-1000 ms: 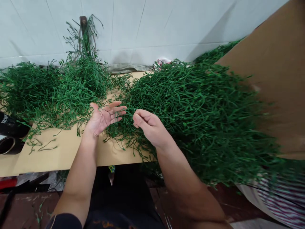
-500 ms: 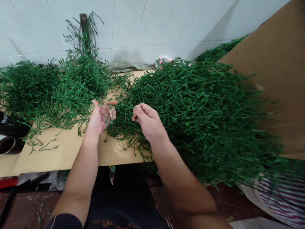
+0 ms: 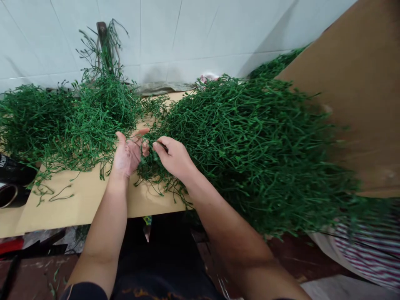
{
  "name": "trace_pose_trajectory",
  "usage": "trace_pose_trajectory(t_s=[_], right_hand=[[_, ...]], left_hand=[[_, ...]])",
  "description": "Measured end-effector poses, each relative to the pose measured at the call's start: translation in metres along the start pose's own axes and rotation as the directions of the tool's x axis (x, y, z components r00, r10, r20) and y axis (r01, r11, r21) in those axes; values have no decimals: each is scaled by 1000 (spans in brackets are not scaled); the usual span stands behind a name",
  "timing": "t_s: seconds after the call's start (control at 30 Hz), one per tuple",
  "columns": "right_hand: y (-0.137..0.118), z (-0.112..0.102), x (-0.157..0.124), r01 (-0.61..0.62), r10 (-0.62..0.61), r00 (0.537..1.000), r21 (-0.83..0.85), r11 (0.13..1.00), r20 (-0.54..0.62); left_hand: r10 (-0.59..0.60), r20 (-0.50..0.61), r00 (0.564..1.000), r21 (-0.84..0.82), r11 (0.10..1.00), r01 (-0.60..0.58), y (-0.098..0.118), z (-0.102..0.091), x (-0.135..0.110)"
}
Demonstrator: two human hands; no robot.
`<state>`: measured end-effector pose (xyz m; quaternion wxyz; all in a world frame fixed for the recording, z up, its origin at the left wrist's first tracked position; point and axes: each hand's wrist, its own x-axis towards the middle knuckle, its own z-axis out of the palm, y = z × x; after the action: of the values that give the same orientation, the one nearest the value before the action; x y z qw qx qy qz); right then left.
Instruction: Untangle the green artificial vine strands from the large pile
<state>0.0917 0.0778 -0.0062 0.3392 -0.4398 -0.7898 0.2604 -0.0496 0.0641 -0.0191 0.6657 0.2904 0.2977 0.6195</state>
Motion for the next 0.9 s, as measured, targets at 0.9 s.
trace_pose_trajectory(t_s=[0.9], right_hand=[[6, -28, -3, 12, -3, 996, -98, 995, 89]], left_hand=[[210, 251, 945, 793, 516, -325, -19, 4, 4]])
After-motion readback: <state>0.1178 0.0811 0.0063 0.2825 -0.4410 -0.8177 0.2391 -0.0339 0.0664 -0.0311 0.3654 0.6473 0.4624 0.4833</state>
